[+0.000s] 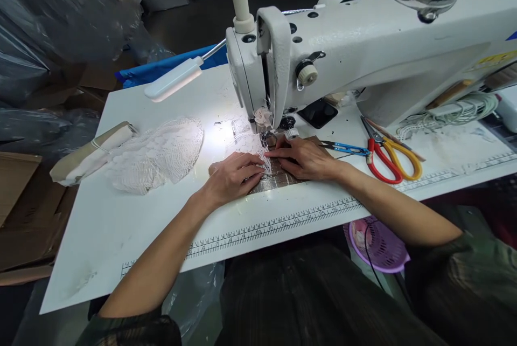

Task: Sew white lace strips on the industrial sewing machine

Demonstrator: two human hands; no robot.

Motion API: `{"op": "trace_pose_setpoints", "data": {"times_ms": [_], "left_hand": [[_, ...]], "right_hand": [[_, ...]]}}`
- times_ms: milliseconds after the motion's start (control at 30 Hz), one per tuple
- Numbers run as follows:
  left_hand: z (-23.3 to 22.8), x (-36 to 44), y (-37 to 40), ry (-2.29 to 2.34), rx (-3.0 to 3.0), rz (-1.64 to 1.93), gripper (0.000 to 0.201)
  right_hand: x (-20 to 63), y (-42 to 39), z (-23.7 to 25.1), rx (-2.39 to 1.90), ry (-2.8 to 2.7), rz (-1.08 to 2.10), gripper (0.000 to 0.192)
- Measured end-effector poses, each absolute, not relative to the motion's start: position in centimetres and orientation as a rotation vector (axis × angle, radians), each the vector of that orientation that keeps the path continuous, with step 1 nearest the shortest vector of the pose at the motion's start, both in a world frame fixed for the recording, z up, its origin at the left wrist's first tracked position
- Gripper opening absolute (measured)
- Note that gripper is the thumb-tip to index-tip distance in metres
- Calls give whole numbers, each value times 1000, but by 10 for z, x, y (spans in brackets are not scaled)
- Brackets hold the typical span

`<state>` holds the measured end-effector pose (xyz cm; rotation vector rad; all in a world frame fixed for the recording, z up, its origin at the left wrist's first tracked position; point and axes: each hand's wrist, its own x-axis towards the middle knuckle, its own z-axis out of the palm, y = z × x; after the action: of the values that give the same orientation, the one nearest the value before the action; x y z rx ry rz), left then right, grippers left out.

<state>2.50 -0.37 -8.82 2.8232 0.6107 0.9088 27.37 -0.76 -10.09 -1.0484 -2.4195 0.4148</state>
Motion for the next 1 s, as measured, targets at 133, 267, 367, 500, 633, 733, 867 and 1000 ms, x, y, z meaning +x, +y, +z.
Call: {"op": "trace_pose_setpoints", "data": {"times_ms": [133,267,367,500,633,733,867,1000], "left_hand": [[-89,25,-2,588,2898,911,8],[-87,29,-5,650,2911,879,9],[-84,35,-5,708,2951,877,13],[-83,39,0,627,3066,770,20],[-84,38,1,611,3058,781,19],[-85,35,-3,663,3027,811,15],[-86,34,-5,684,3002,820,13],[-86,33,-3,695,2942,817,12]], "right_hand": [[273,-9,-102,-1047,-2425,413,38],[274,-8,-102,-1064,-2426,401,37],[274,-9,-100,-1069,-2440,373,36],[272,-12,-95,-1052,-2497,297,35],[269,-13,-90,-1044,-2542,236,34],[266,-13,-89,-1061,-2564,236,34],[262,-15,-87,-1101,-2584,182,33],[254,-17,-85,-1180,-2592,109,32]]}}
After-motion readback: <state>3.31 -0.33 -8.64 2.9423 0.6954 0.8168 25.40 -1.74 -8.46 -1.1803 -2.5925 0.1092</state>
